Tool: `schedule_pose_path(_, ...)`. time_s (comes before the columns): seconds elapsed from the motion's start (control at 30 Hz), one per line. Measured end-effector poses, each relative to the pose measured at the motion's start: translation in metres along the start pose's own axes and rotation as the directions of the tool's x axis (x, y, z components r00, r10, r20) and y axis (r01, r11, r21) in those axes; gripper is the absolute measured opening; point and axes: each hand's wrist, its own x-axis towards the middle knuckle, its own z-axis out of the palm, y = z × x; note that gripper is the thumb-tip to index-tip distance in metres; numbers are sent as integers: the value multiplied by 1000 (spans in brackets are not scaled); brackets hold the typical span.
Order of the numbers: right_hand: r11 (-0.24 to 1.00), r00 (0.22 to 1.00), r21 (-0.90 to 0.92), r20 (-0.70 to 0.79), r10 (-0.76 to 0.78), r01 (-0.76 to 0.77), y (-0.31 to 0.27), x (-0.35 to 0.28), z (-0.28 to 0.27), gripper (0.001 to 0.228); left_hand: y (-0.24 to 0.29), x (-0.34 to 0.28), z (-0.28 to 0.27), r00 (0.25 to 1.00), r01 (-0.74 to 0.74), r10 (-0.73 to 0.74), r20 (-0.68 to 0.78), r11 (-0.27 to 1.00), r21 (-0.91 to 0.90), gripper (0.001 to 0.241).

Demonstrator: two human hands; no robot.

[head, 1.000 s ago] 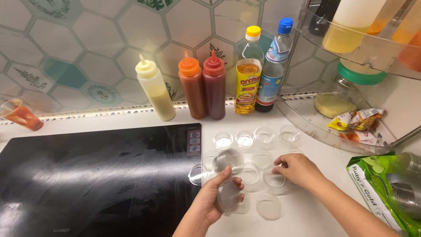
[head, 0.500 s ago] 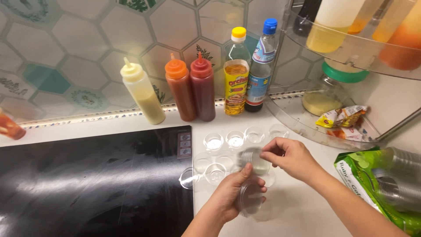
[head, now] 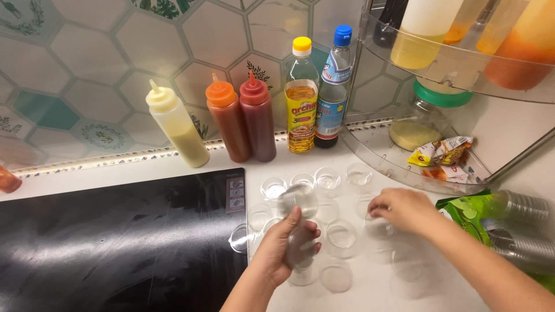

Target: Filling small plastic condiment cups with various colored sauces using squeeze bottles and applying lids.

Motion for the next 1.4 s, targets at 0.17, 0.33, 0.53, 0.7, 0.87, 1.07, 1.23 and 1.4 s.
schedule_pose_path(0.17,990,1000,-137,-1,-32,31,-1,6,30,19,-4,-1,-6,1000,2,-2,-3,1000,-15,45)
schedule_pose_path(0.33,990,998,-138,-69,2,-12,-15,5,18,29,-8,-4,1,999,52,-52,-4,999,-9,42)
schedule_pose_path(0.53,944,983,331,-179,48,14,-39,-9,-31,36,-27,10,15,991,84,-89,97,995,56,45)
schedule_pose_path(0.7,756,986,648,-163,24,89,-37,-14,-40,25,-39,21,42,963,88,-116,243,988,124,49)
schedule_pose_path(0.87,671,991,740,-117,59,48,-16,-14,-41,20,-45,26,53,963,104,-139,233,982,158,50)
schedule_pose_path(1.07,706,993,708,-92,71,16,19,-9,-55,22,-39,32,45,983,99,-114,143,989,111,45)
schedule_pose_path(1.23,938,986,316,-46,161,-139,49,-1,-40,21,-22,25,33,990,86,-95,101,992,88,47)
schedule_pose_path(1.4,988,992,-85,-19,125,-126,88,22,15,21,-17,14,31,994,96,-100,36,991,92,46)
